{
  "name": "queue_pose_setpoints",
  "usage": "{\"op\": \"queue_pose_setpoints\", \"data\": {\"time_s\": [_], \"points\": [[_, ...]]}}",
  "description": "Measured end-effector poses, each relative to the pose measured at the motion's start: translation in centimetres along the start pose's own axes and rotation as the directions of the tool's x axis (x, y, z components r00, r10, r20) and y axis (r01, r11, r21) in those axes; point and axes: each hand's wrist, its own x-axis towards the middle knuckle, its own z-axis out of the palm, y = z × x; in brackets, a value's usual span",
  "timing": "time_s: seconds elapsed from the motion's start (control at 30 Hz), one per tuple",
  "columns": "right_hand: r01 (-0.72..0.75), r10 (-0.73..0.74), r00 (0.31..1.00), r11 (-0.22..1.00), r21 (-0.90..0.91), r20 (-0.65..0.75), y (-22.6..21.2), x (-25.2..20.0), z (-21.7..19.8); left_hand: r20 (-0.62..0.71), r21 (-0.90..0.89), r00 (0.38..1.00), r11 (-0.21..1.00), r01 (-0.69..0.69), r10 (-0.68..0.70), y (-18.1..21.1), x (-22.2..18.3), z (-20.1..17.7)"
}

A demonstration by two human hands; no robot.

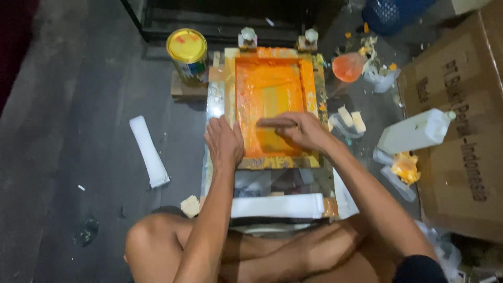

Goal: Manual screen printing of orange ink onto white plastic or paper strips using a hand-held squeegee.

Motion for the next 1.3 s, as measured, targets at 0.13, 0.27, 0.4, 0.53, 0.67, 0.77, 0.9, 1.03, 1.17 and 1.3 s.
{"op": "queue_pose_setpoints", "data": {"time_s": [0.13, 0.27, 0.4, 0.53, 0.67, 0.77, 0.9, 1.03, 1.17, 1.3], "points": [[0.026, -0.034, 0.987, 0.998, -0.055, -0.157, 6.6, 7.5, 0.5, -0.019, 0.01, 1.0, 1.0, -0.011, 0.011, 0.2, 0.2, -0.1], [0.059, -0.081, 0.973, 0.993, -0.105, -0.216, 7.5, 9.2, 0.7, -0.023, -0.005, 1.0, 1.0, -0.017, 0.017, 0.3, 0.2, -0.2], [0.14, -0.155, 0.975, 0.985, -0.103, -0.16, 6.3, 5.7, 1.4, -0.021, -0.022, 1.0, 1.0, -0.003, 0.002, 0.4, -0.2, -0.2], [0.159, -0.159, 0.982, 0.987, -0.005, -0.105, 6.4, -0.1, 3.9, 0.01, 0.011, 0.999, 0.999, 0.034, -0.034, 0.4, -0.6, -0.4], [0.21, -0.218, 0.967, 0.975, -0.07, -0.133, 7.7, -3.8, 5.8, -0.062, 0.023, 0.998, 0.999, -0.027, 0.029, 0.6, -0.6, -0.5], [0.266, -0.26, 0.939, 0.964, -0.004, -0.227, 7.5, -4.8, 6.2, -0.072, 0.031, 0.997, 0.999, -0.038, 0.04, 0.5, -0.6, -0.3], [0.27, -0.244, 0.927, 0.961, 0.057, -0.284, 5.4, -5.4, 6.0, -0.075, 0.022, 0.996, 0.999, -0.039, 0.04, 0.4, -0.7, -0.4], [0.22, -0.19, 0.958, 0.967, 0.128, -0.215, 8.4, -2.9, 4.9, -0.084, 0.026, 0.996, 0.999, -0.042, 0.044, 0.2, -0.3, 0.1], [0.141, -0.112, 0.943, 0.987, 0.072, -0.314, 7.2, 2.3, 2.6, -0.058, 0.038, 0.998, 0.999, -0.016, 0.019, 0.1, 0.0, 0.3], [0.115, -0.094, 0.898, 0.993, 0.022, -0.43, 8.1, 7.4, 1.8, -0.036, 0.035, 0.999, 0.999, 0.0, 0.001, 0.2, -0.1, 0.1]]}}
